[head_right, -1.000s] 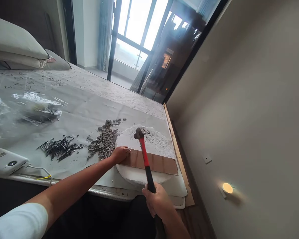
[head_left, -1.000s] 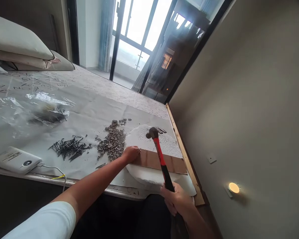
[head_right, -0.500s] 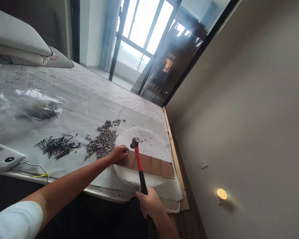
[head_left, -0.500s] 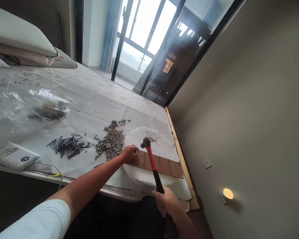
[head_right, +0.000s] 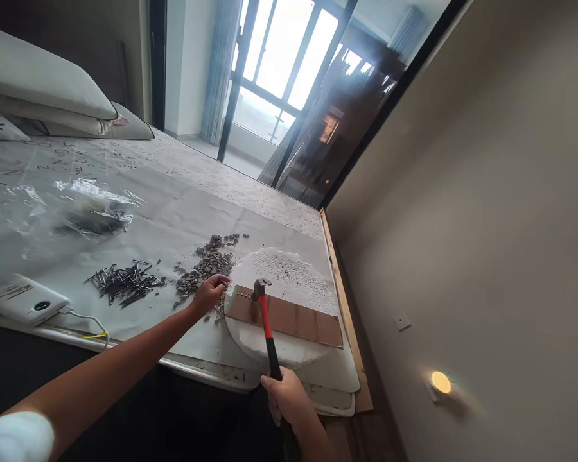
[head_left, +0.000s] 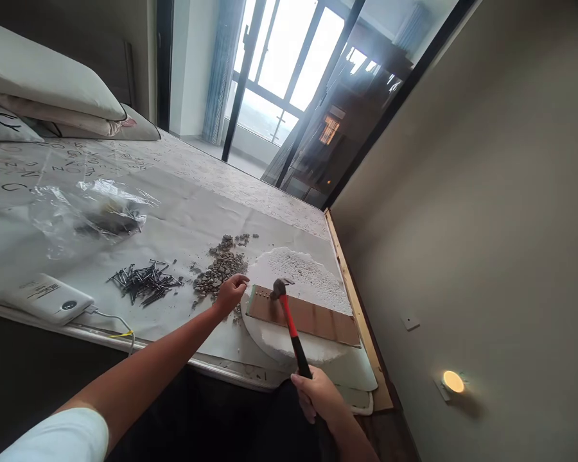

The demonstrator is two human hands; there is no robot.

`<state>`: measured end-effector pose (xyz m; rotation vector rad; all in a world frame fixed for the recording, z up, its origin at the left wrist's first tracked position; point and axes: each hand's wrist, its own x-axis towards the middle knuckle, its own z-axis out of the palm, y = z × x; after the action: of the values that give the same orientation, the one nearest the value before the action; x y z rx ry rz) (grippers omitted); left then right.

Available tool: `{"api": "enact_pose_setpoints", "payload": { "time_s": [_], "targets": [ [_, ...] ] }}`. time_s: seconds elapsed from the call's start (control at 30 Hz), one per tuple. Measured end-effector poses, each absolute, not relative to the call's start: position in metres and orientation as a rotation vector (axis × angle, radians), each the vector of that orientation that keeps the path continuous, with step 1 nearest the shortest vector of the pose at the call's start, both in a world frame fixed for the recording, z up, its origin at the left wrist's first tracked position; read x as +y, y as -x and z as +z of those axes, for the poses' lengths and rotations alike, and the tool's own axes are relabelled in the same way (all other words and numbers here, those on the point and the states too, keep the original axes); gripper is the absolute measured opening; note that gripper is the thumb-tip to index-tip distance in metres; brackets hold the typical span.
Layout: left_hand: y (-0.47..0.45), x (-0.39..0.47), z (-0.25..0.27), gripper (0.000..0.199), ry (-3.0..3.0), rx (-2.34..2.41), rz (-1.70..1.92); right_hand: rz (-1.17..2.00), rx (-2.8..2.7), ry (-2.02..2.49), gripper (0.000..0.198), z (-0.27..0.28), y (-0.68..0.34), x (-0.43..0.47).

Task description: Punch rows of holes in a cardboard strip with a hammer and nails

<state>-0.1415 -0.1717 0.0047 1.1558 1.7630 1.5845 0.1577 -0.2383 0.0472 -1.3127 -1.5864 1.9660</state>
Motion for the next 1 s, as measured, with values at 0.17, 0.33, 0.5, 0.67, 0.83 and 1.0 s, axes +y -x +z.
{"api": "enact_pose_setpoints", "payload": {
  "time_s": [0.17,0.33,0.5,0.67,0.83,1.0],
  "targets": [
    [0.184,-0.209,-0.01,0.027,-1.442,2.116,1.311,2.073,-1.431,1.124,0.052,0.018,-0.16,-0.249],
    [0.225,-0.238,-0.03,0.023,-1.668,2.31,0.685,2.335,-1.129,0.845,0.049,0.006,-0.17,-0.269],
    [0.224,-0.249,-0.04,0.019,-1.7,2.298,0.325,2.431,-0.945,0.718,0.035,0.01,-0.18,-0.273],
    [0.212,-0.244,-0.041,0.02,-1.737,2.283,0.204,2.503,-0.873,0.569,0.032,0.007,-0.184,-0.268],
    [0.21,-0.238,-0.041,0.017,-1.765,2.291,0.154,2.499,-0.841,0.54,0.029,0.002,-0.183,-0.264],
    [0.212,-0.238,-0.039,0.013,-1.769,2.333,0.244,2.561,-0.825,0.501,0.03,0.008,-0.182,-0.26]
  ]
}}
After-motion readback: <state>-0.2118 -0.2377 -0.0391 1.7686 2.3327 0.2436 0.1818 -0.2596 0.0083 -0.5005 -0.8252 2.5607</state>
